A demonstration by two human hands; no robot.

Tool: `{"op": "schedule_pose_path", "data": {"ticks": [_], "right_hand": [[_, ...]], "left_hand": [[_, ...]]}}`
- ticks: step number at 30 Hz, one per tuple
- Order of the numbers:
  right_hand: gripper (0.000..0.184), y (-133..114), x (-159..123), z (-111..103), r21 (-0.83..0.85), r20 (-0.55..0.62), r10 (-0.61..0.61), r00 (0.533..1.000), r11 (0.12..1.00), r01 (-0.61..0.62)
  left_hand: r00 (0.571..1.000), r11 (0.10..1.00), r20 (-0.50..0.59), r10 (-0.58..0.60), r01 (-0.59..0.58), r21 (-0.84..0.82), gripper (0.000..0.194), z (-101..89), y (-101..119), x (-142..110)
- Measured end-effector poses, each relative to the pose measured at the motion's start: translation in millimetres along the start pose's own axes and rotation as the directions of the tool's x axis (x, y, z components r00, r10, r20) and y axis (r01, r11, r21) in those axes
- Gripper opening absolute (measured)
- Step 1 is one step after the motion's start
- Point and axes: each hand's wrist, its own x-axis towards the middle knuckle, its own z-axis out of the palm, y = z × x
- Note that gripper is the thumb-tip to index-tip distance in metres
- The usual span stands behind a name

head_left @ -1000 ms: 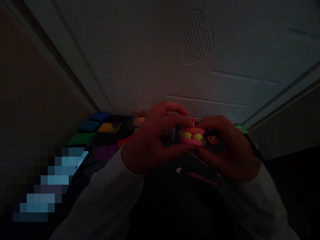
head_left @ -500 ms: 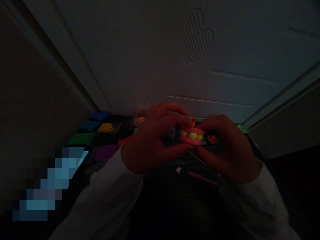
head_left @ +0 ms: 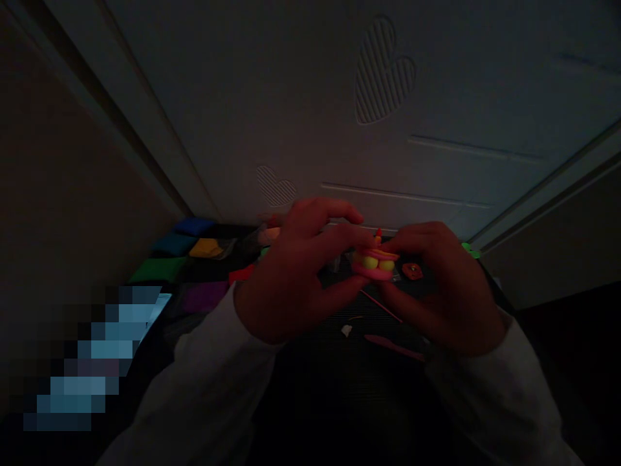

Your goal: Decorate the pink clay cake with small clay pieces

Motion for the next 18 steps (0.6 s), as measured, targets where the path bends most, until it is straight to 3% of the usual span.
{"op": "schedule_pose_path", "data": {"ticks": [7, 18], "right_hand": [[0.028, 1.7, -1.2, -1.0, 0.037, 0.008, 0.01, 1.0, 0.999, -0.01], [0.029, 2.8, 0.6, 0.5, -0.012, 0.03, 0.009, 1.0, 1.0, -0.009]], "left_hand": [[0.999, 0.995, 0.014, -0.041, 0.042, -0.085, 0.027, -0.4, -2.0, -0.9], [1.0, 1.0, -0.009, -0.015, 0.015, 0.004, 0.024, 2.2, -1.7, 2.2]]}}
